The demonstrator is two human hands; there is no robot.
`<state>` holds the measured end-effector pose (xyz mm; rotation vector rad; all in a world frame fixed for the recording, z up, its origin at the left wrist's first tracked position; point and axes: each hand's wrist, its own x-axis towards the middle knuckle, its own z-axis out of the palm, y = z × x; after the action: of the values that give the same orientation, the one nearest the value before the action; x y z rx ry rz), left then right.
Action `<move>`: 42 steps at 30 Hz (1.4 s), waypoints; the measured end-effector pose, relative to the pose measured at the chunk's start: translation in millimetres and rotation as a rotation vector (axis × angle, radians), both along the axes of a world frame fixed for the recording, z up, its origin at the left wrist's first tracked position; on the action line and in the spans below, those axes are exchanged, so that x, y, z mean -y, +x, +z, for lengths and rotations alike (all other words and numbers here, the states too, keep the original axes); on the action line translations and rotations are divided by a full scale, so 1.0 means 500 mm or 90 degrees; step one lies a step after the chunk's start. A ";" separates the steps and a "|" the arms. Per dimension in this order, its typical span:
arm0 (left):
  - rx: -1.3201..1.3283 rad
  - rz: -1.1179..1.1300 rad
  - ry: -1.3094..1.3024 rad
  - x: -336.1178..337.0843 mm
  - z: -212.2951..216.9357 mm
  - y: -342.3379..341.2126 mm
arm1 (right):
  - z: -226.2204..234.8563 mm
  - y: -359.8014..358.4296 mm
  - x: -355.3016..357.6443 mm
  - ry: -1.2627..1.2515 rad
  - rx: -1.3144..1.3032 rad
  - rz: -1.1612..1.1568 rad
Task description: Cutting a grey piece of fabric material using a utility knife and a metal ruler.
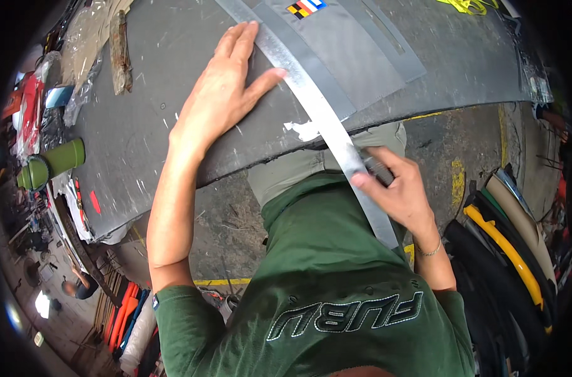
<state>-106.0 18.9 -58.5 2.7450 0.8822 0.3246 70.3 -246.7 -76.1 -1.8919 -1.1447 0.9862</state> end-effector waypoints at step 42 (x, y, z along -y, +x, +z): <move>0.028 0.024 0.008 0.001 -0.037 0.005 | -0.011 -0.013 -0.051 -0.007 -0.512 -0.169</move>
<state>-103.7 18.3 -76.8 2.7244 0.9258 0.3968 63.8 -221.1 -81.6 -1.3712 -0.4039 1.4024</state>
